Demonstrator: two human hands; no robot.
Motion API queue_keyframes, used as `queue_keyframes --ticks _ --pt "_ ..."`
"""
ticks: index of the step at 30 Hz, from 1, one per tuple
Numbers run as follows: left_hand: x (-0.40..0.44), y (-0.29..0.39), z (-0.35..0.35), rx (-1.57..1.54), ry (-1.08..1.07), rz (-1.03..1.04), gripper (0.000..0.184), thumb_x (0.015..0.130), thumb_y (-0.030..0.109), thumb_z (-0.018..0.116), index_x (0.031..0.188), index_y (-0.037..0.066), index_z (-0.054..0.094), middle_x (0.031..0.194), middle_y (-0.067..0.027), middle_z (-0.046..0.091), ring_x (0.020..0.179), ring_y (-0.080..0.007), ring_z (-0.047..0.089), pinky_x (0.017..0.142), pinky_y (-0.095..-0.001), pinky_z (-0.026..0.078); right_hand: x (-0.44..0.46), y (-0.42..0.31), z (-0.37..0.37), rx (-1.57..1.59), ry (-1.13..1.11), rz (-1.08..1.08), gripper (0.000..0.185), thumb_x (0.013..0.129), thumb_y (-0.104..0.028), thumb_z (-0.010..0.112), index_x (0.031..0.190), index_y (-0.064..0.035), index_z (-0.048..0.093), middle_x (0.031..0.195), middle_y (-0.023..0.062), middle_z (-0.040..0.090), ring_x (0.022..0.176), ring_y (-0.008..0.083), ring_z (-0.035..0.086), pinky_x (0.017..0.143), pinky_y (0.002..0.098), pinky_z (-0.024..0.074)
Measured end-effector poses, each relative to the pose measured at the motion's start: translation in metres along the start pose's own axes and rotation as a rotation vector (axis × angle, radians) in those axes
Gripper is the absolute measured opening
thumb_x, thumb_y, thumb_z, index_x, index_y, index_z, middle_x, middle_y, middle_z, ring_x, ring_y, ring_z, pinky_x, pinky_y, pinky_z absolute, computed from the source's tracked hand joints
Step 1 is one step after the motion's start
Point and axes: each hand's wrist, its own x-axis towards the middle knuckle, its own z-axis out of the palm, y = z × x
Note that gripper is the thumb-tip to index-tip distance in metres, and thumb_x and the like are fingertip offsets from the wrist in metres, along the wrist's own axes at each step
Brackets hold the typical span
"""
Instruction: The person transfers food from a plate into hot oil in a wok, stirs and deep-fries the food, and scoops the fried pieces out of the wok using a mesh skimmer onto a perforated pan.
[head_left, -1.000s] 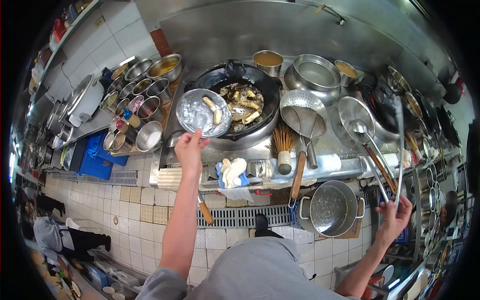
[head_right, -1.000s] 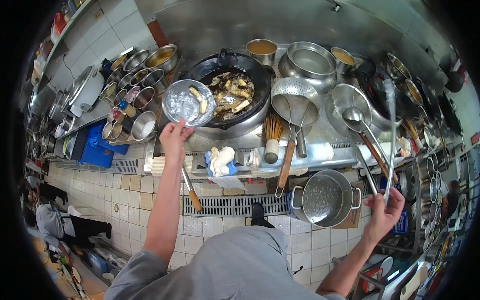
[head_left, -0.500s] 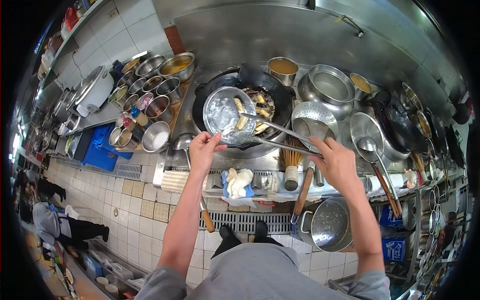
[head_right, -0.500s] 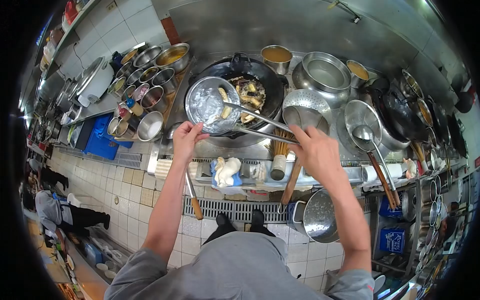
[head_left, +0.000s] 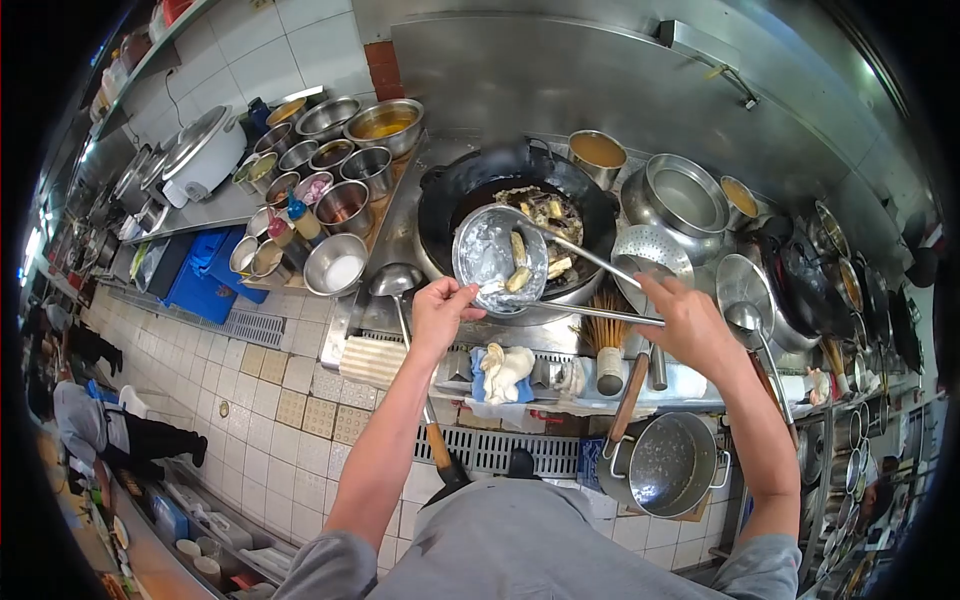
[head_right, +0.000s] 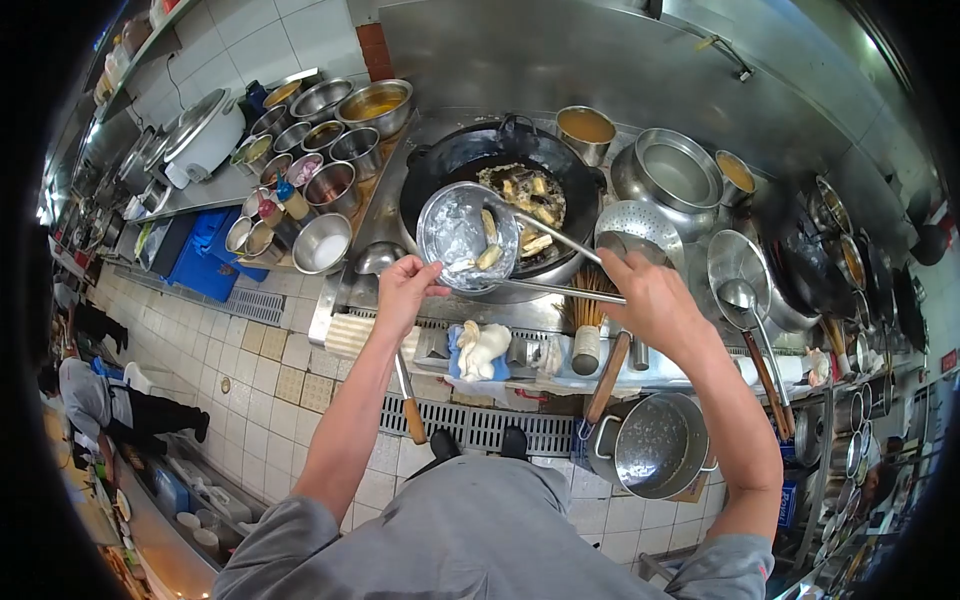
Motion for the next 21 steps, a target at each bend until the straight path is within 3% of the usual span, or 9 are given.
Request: queue_keyframes --ticks 3,10,12,17,19,21 --pt "0.002 0.002 -0.001 -0.037 -0.001 0.001 0.02 0.084 0.007 0.061 0.067 0.004 0.05 0.071 -0.0031 0.056 0.06 -0.0088 0.056 0.057 -0.0257 0.055 -0.005 -0.002 0.009 -0.09 -0.069 -0.105 0.047 0.074 -0.018 0.065 0.117 -0.0048 0.053 0.085 0.0163 0.058 0.071 0.033 0.061 0.063 0.0406 0.0488" --pt "0.013 0.005 -0.002 0.043 -0.048 0.05 0.022 0.084 0.01 0.062 0.067 0.003 0.05 0.069 -0.0025 0.056 0.059 -0.0124 0.062 0.051 -0.0213 0.05 0.003 -0.005 0.021 -0.191 0.015 -0.194 0.036 0.075 -0.015 0.063 0.109 -0.0058 0.059 0.073 0.0107 0.058 0.062 0.0288 0.06 0.055 0.0378 0.0471" --pt "0.017 0.007 -0.006 0.055 -0.021 0.041 0.023 0.084 0.007 0.061 0.065 0.004 0.048 0.07 -0.0023 0.054 0.059 -0.0091 0.057 0.056 -0.0241 0.054 0.007 -0.005 0.023 -0.126 0.06 -0.123 0.032 0.075 -0.015 0.063 0.106 -0.0072 0.06 0.07 0.0111 0.059 0.061 0.0298 0.06 0.055 0.0391 0.0472" --pt "0.028 0.009 -0.016 0.222 0.171 0.025 0.025 0.083 0.009 0.062 0.063 0.004 0.048 0.066 -0.0019 0.053 0.054 -0.0102 0.057 0.052 -0.0221 0.052 0.022 0.007 0.04 -0.086 0.129 0.029 0.029 0.075 -0.016 0.063 0.103 -0.0083 0.061 0.074 0.0136 0.061 0.065 0.0324 0.061 0.057 0.0417 0.0473" --pt "0.032 0.006 -0.02 0.218 0.242 0.04 0.026 0.081 0.012 0.064 0.063 0.002 0.049 0.06 -0.0037 0.056 0.056 -0.0157 0.065 0.045 -0.0201 0.04 0.035 0.018 0.061 -0.134 0.112 0.108 0.027 0.076 -0.016 0.063 0.101 -0.0074 0.061 0.076 0.0146 0.061 0.068 0.0338 0.061 0.06 0.0438 0.0475" --pt "0.031 0.005 -0.023 0.257 0.238 0.054 0.025 0.082 0.012 0.064 0.064 0.002 0.049 0.059 -0.0038 0.057 0.057 -0.0159 0.065 0.045 -0.0204 0.04 0.041 0.016 0.073 -0.133 0.146 0.129 0.027 0.076 -0.016 0.063 0.101 -0.007 0.061 0.077 0.0144 0.061 0.068 0.034 0.06 0.06 0.0437 0.0477"
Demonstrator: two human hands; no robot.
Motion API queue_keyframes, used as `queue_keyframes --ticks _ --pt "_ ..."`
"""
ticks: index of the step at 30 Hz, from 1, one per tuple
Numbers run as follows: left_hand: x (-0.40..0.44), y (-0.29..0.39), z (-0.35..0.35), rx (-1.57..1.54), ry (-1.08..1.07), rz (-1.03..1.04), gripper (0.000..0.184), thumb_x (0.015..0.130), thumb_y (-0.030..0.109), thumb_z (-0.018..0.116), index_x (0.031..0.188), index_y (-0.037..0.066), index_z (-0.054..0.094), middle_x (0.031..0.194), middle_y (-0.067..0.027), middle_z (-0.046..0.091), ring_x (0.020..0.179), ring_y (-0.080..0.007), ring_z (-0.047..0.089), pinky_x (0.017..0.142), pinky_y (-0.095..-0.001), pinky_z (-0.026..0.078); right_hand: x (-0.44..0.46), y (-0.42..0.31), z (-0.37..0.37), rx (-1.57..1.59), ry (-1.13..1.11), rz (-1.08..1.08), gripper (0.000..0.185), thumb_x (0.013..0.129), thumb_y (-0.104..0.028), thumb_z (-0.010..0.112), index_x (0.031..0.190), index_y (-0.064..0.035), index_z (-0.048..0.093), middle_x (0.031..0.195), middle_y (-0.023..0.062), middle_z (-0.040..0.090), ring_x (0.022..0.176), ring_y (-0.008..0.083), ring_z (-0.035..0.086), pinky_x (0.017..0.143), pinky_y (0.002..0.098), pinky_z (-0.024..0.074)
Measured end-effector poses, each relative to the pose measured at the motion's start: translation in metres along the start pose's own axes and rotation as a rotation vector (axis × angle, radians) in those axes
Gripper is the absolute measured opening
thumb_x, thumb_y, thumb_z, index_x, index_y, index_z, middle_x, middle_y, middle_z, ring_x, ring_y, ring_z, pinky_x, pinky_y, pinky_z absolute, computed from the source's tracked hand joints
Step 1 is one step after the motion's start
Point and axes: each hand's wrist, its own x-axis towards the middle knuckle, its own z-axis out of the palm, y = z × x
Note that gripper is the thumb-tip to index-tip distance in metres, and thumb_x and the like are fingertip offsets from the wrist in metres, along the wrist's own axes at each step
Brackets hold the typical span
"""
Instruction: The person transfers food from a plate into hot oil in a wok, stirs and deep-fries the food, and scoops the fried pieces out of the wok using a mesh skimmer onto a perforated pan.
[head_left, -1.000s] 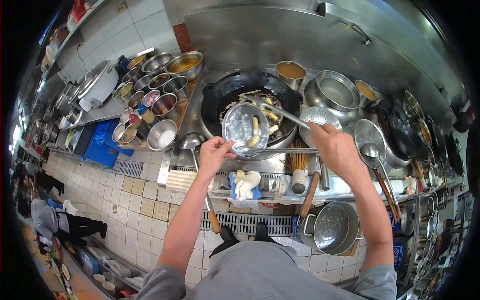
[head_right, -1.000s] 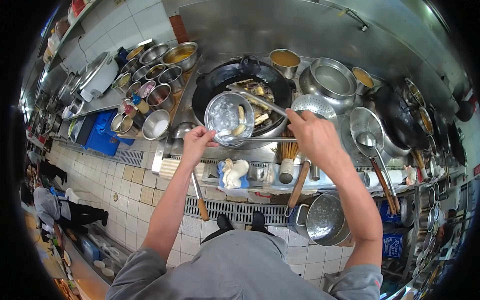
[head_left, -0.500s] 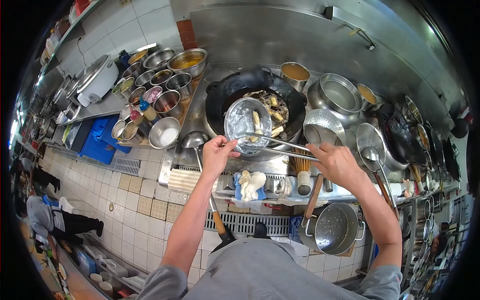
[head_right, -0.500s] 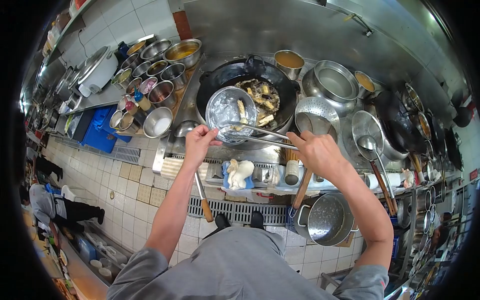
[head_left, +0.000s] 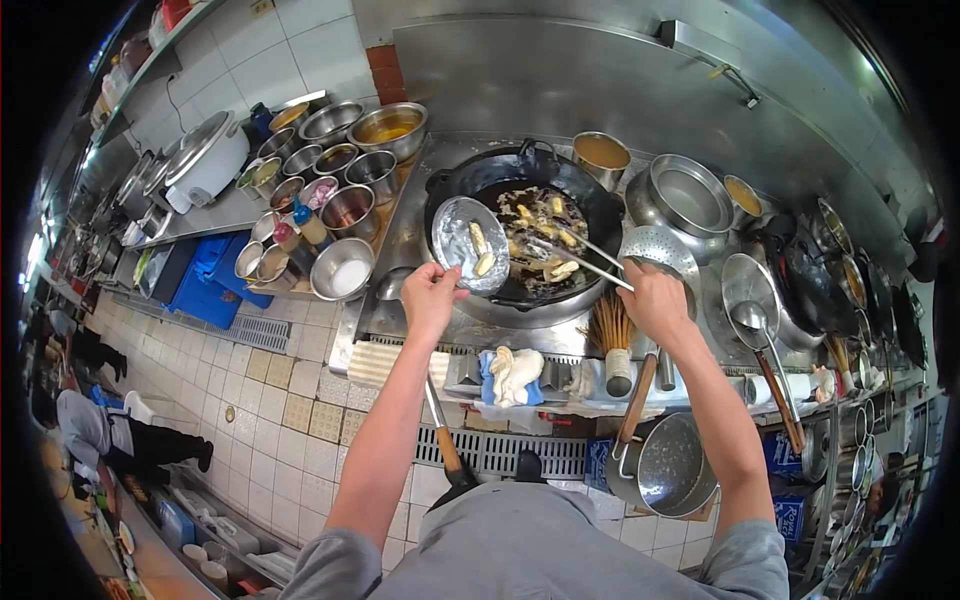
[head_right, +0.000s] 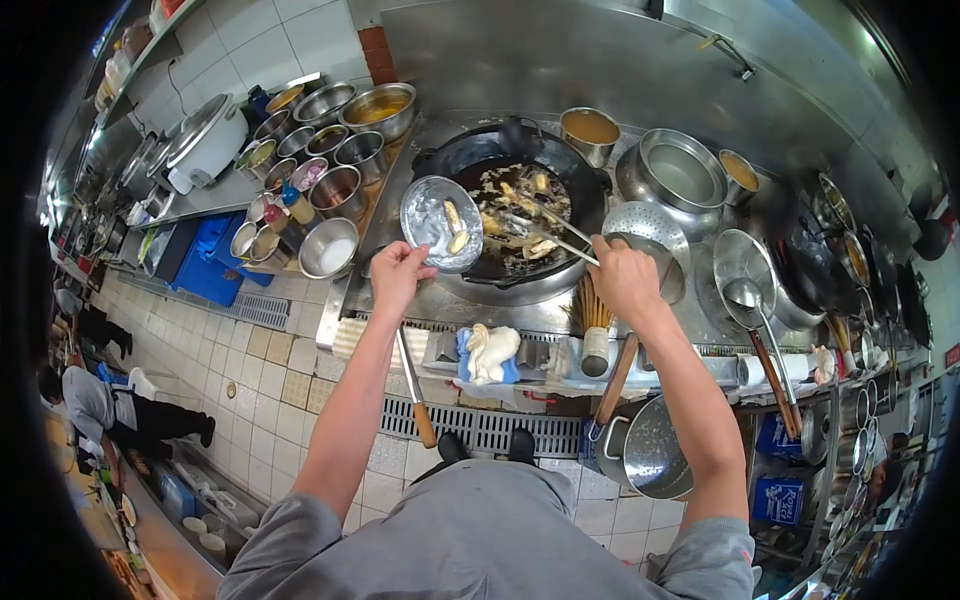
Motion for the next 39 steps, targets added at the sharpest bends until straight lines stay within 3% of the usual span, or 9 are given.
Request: queue_keyframes --ticks 3,7,11,22,25,30,33,36,39 --pt "-0.001 0.004 -0.003 0.073 -0.013 0.033 0.024 0.082 0.013 0.063 0.066 0.001 0.051 0.056 -0.0043 0.056 0.058 -0.0161 0.066 0.046 -0.0216 0.041 0.004 -0.011 -0.014 0.033 0.022 -0.019 0.029 0.075 -0.015 0.062 0.102 -0.0067 0.06 0.078 0.0134 0.06 0.066 0.0335 0.06 0.059 0.0426 0.0482" --pt "-0.01 0.013 0.001 0.162 -0.095 0.075 0.021 0.08 0.014 0.064 0.069 0.0 0.053 0.05 -0.0049 0.056 0.057 -0.0153 0.066 0.047 -0.0233 0.042 0.012 -0.028 -0.038 -0.105 -0.04 -0.295 0.029 0.072 -0.013 0.061 0.1 -0.0069 0.06 0.072 0.0101 0.058 0.064 0.0274 0.061 0.056 0.0392 0.0487" --pt "-0.005 0.014 0.0 0.221 -0.143 0.113 0.02 0.081 0.011 0.064 0.067 0.0 0.054 0.061 -0.0025 0.055 0.058 -0.0119 0.063 0.046 -0.0197 0.043 0.027 -0.027 -0.034 -0.157 -0.015 -0.43 0.024 0.073 -0.011 0.055 0.096 -0.0064 0.061 0.069 0.0091 0.057 0.062 0.0258 0.062 0.05 0.0362 0.0475" --pt "0.003 0.007 -0.009 0.208 -0.009 0.033 0.022 0.08 0.012 0.065 0.065 0.001 0.053 0.056 -0.0037 0.056 0.057 -0.0146 0.065 0.042 -0.0209 0.037 0.015 -0.018 -0.025 0.014 0.008 -0.057 0.026 0.075 -0.015 0.063 0.1 -0.0102 0.064 0.075 0.0121 0.061 0.067 0.0316 0.061 0.061 0.0418 0.0475" --pt "0.003 0.009 -0.009 0.194 -0.053 0.069 0.022 0.08 0.012 0.064 0.066 -0.001 0.052 0.06 -0.0088 0.061 0.059 -0.0175 0.067 0.045 -0.0239 0.042 0.014 -0.023 -0.032 0.057 -0.017 -0.154 0.032 0.073 -0.013 0.064 0.105 -0.0096 0.062 0.076 0.0109 0.061 0.068 0.0315 0.06 0.061 0.0409 0.0467" --pt "0.003 0.016 -0.001 0.215 -0.183 0.136 0.02 0.08 0.011 0.063 0.069 -0.002 0.054 0.059 -0.0057 0.058 0.057 -0.0145 0.064 0.047 -0.0227 0.043 0.025 -0.032 -0.027 -0.122 -0.073 -0.283 0.035 0.07 -0.013 0.063 0.104 -0.0106 0.063 0.072 0.0087 0.06 0.064 0.0272 0.061 0.057 0.0381 0.0481" --pt "0.005 0.017 -0.001 0.178 -0.193 0.138 0.019 0.08 0.01 0.062 0.069 -0.003 0.055 0.059 -0.0061 0.058 0.056 -0.0136 0.063 0.048 -0.0234 0.044 0.028 -0.031 -0.024 -0.12 -0.076 -0.254 0.021 0.07 -0.011 0.059 0.091 -0.008 0.064 0.068 0.0093 0.059 0.062 0.0286 0.061 0.057 0.0393 0.0479" --pt "0.006 0.019 -0.003 0.229 -0.12 0.13 0.021 0.081 0.011 0.062 0.067 -0.002 0.053 0.059 -0.0081 0.059 0.056 -0.0149 0.064 0.048 -0.0241 0.044 0.02 -0.024 -0.024 -0.023 0.024 -0.233 0.019 0.071 -0.012 0.06 0.089 -0.0077 0.063 0.068 0.0104 0.059 0.062 0.0301 0.06 0.058 0.0409 0.0477" --pt "0.006 0.016 -0.008 0.221 -0.051 0.084 0.021 0.081 0.011 0.062 0.067 -0.001 0.052 0.058 -0.0091 0.06 0.057 -0.0159 0.065 0.047 -0.0241 0.043 0.02 -0.012 -0.018 -0.043 -0.07 -0.091 0.018 0.072 -0.013 0.061 0.089 -0.0075 0.063 0.071 0.0121 0.061 0.064 0.0323 0.06 0.06 0.0425 0.0477"
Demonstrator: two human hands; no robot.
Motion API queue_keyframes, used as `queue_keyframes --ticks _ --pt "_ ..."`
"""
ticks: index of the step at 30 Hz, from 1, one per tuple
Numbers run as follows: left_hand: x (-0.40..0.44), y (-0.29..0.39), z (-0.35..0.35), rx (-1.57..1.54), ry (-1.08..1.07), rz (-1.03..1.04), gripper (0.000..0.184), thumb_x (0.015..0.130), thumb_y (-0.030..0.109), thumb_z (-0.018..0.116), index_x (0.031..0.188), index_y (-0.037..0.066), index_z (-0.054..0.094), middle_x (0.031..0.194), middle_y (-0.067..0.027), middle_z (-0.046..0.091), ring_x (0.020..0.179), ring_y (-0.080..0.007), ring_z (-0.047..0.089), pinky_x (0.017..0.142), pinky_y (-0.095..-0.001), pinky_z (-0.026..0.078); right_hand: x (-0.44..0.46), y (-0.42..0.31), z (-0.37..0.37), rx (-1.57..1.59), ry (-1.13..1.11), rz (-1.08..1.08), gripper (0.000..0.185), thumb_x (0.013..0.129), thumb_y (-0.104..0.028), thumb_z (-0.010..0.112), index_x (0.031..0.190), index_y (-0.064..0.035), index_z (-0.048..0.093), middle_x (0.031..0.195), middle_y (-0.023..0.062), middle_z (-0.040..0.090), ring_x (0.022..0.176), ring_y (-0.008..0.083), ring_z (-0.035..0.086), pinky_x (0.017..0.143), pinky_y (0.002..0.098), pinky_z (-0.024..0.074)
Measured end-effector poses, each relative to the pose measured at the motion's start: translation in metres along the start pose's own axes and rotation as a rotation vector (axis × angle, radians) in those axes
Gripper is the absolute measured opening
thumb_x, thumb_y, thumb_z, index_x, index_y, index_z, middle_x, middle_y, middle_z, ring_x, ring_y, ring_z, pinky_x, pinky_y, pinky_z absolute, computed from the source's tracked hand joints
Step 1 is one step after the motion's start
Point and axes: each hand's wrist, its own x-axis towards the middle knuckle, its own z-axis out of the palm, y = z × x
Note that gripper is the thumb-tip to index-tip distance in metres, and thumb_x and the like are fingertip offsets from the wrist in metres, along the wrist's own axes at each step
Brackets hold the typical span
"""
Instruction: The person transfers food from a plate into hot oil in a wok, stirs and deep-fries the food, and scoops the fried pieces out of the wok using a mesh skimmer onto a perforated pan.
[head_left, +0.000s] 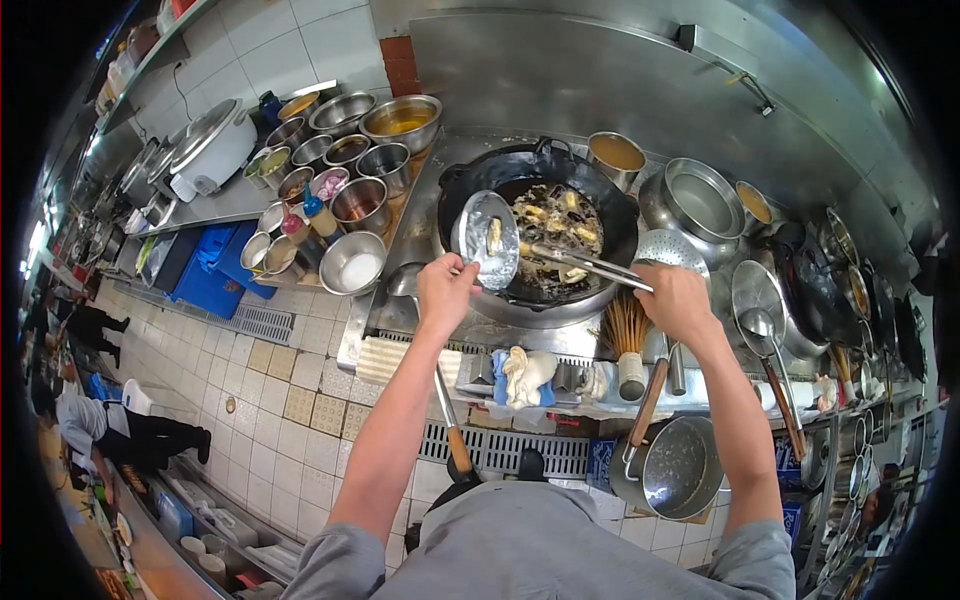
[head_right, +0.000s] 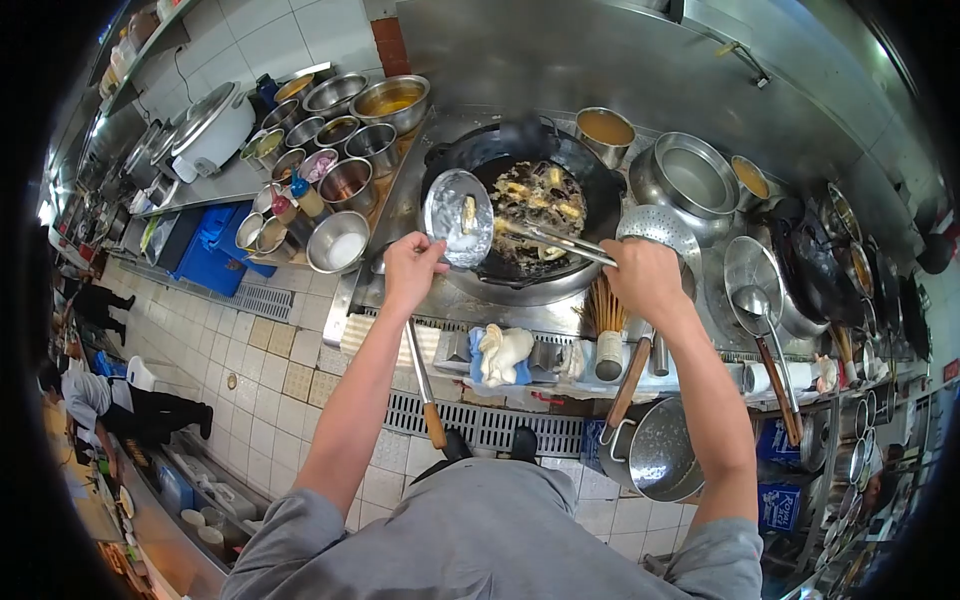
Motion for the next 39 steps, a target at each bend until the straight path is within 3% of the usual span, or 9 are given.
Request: queue_keyframes --ticks 4,8,16,24,28,30,33,39 --pt "-0.001 -0.002 0.004 -0.03 -0.009 0.009 0.021 0.082 0.011 0.062 0.068 -0.001 0.052 0.058 -0.0094 0.06 0.057 -0.0166 0.066 0.046 -0.024 0.042 0.001 -0.002 0.019 0.021 0.081 0.208 0.022 0.075 -0.017 0.062 0.096 -0.0093 0.062 0.075 0.0152 0.063 0.07 0.0341 0.061 0.063 0.0445 0.0476" --pt "-0.008 -0.004 0.01 -0.064 0.014 -0.015 0.021 0.082 0.012 0.062 0.068 -0.001 0.052 0.058 -0.0089 0.06 0.058 -0.0164 0.066 0.046 -0.0232 0.041 -0.007 -0.026 0.004 0.283 0.021 0.226 0.03 0.076 -0.019 0.062 0.104 -0.0108 0.062 0.075 0.0182 0.063 0.075 0.0358 0.061 0.067 0.0456 0.0477" --pt "-0.024 0.0 0.032 -0.138 0.038 0.027 0.024 0.083 0.013 0.061 0.066 -0.001 0.052 0.058 -0.0069 0.059 0.061 -0.0159 0.066 0.047 -0.0224 0.041 -0.009 -0.05 0.03 0.41 -0.081 0.349 0.025 0.078 -0.023 0.062 0.099 -0.0108 0.065 0.076 0.0175 0.064 0.077 0.0353 0.062 0.07 0.0448 0.0475" --pt "-0.011 -0.006 0.019 -0.069 0.168 0.018 0.023 0.083 0.013 0.061 0.066 -0.001 0.053 0.058 -0.006 0.058 0.06 -0.0171 0.066 0.047 -0.0226 0.041 -0.02 -0.034 0.03 0.428 -0.015 0.41 0.027 0.077 -0.024 0.063 0.101 -0.012 0.066 0.08 0.0176 0.065 0.079 0.0339 0.062 0.072 0.0433 0.0481" --pt "-0.006 -0.016 0.012 -0.159 0.213 0.016 0.023 0.083 0.012 0.062 0.067 -0.002 0.053 0.057 -0.0048 0.056 0.061 -0.0182 0.066 0.047 -0.023 0.043 -0.012 -0.016 0.058 0.184 -0.102 0.421 0.028 0.077 -0.021 0.062 0.103 -0.0116 0.065 0.084 0.0183 0.065 0.08 0.0347 0.062 0.071 0.0449 0.0484" --pt "-0.007 -0.019 0.007 -0.215 0.205 -0.007 0.021 0.083 0.01 0.062 0.068 -0.002 0.053 0.06 -0.0053 0.056 0.059 -0.0175 0.065 0.049 -0.0228 0.045 -0.011 -0.016 0.064 0.178 0.044 0.467 0.03 0.077 -0.021 0.062 0.106 -0.0114 0.063 0.086 0.0189 0.064 0.079 0.036 0.062 0.07 0.046 0.048" --pt "-0.02 -0.02 -0.01 -0.51 0.184 -0.084 0.019 0.082 0.006 0.062 0.068 -0.001 0.053 0.069 -0.0069 0.055 0.059 -0.0157 0.06 0.057 -0.0253 0.053 -0.027 -0.008 0.039 0.233 0.075 0.453 0.031 0.077 -0.022 0.062 0.107 -0.011 0.062 0.086 0.0205 0.063 0.079 0.0361 0.061 0.069 0.0465 0.0476" --pt "-0.055 -0.028 -0.045 -0.67 0.229 -0.211 0.016 0.083 0.008 0.063 0.073 0.003 0.052 0.071 -0.0058 0.055 0.063 -0.0134 0.057 0.061 -0.0262 0.055 -0.052 0.039 -0.002 0.078 -0.005 0.254 0.029 0.074 -0.019 0.063 0.102 -0.0108 0.063 0.075 0.017 0.064 0.072 0.035 0.062 0.065 0.0437 0.0487"
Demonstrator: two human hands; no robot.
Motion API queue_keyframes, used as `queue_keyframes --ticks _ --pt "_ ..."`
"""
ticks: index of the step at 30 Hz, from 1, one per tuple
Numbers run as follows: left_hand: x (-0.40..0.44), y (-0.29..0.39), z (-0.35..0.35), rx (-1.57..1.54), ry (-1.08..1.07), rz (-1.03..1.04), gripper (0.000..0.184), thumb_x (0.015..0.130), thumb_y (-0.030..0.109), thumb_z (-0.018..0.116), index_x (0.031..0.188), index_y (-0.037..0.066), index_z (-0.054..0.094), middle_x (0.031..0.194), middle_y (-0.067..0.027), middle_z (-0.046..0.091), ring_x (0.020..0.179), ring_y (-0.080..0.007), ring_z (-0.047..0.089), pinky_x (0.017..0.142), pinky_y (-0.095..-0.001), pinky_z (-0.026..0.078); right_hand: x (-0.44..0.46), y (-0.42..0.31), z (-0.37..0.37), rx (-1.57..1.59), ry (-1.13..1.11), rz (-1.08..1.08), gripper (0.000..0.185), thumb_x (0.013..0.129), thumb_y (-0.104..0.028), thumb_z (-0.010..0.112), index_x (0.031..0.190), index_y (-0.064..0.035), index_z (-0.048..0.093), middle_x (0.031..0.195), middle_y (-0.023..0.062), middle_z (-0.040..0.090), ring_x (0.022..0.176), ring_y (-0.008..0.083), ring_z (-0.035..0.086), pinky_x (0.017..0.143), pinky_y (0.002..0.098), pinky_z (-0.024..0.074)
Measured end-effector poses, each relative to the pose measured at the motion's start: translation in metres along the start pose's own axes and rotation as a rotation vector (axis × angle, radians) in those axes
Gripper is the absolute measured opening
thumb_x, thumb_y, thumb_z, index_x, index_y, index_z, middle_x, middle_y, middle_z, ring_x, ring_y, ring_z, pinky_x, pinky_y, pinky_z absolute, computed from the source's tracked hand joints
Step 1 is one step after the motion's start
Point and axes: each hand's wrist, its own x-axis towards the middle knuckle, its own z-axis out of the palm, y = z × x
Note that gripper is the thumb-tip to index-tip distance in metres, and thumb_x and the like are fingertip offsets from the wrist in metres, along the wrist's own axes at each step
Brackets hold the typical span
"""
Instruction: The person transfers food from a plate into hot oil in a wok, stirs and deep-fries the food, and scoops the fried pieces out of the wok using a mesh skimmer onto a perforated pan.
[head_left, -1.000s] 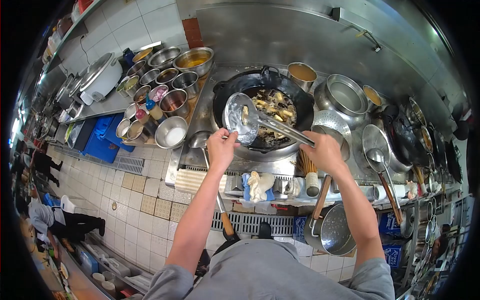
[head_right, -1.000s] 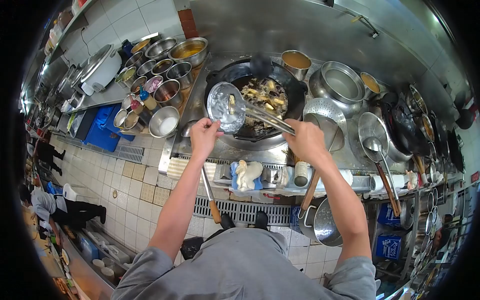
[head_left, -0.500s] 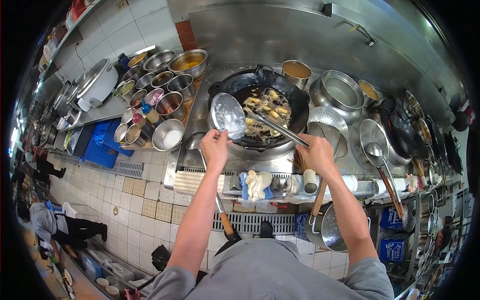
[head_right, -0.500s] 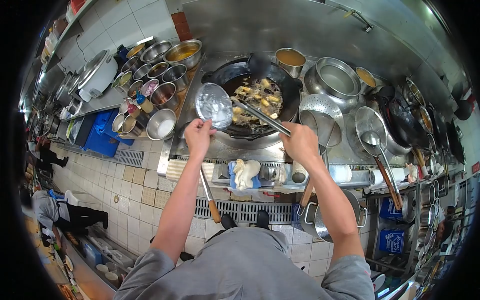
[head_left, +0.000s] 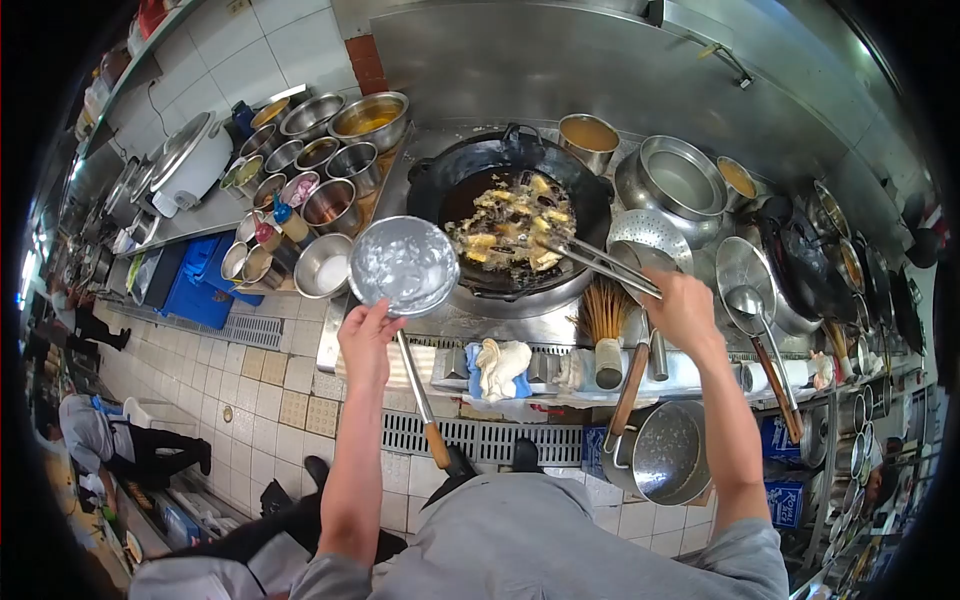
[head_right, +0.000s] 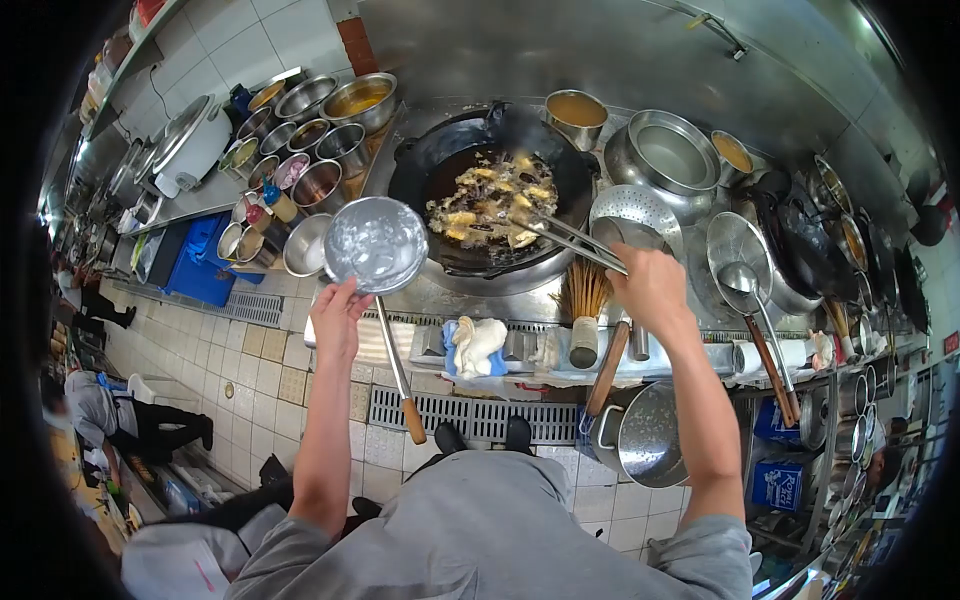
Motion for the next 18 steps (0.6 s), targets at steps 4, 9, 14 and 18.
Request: queue_keyframes --ticks 4,9,14,18 --pt "-0.03 0.008 -0.005 -0.002 0.078 -0.044 0.015 0.083 0.009 0.064 0.075 0.004 0.052 0.072 -0.0045 0.055 0.064 -0.0112 0.057 0.064 -0.025 0.054 0.021 0.012 -0.012 -0.171 -0.037 -0.197 0.018 0.069 -0.012 0.061 0.086 -0.0079 0.062 0.067 0.0145 0.062 0.064 0.0323 0.062 0.058 0.0431 0.0481" --pt "-0.063 0.007 -0.024 -0.005 0.185 -0.033 0.012 0.084 0.008 0.062 0.081 0.003 0.052 0.073 -0.0036 0.056 0.063 -0.0094 0.055 0.064 -0.0244 0.054 0.054 0.014 -0.012 -0.302 -0.109 -0.309 0.014 0.069 -0.01 0.059 0.082 -0.0067 0.063 0.068 0.015 0.063 0.065 0.0312 0.063 0.058 0.0409 0.049" --pt "-0.098 0.006 -0.03 0.003 0.257 -0.012 0.011 0.084 0.007 0.061 0.081 0.003 0.051 0.071 -0.0031 0.055 0.061 -0.0087 0.055 0.064 -0.0242 0.054 0.104 0.024 0.043 -0.332 -0.151 -0.403 0.017 0.069 -0.009 0.056 0.084 -0.0073 0.064 0.067 0.0147 0.062 0.064 0.0314 0.063 0.056 0.0405 0.0492" --pt "-0.134 0.004 -0.039 0.258 0.302 0.045 0.011 0.085 0.008 0.059 0.078 0.006 0.051 0.068 0.0007 0.051 0.061 -0.0064 0.05 0.063 -0.0237 0.049 0.116 0.039 0.068 -0.243 0.005 -0.305 0.014 0.07 -0.01 0.055 0.081 -0.0065 0.064 0.067 0.0148 0.063 0.065 0.0315 0.064 0.056 0.0402 0.0499"
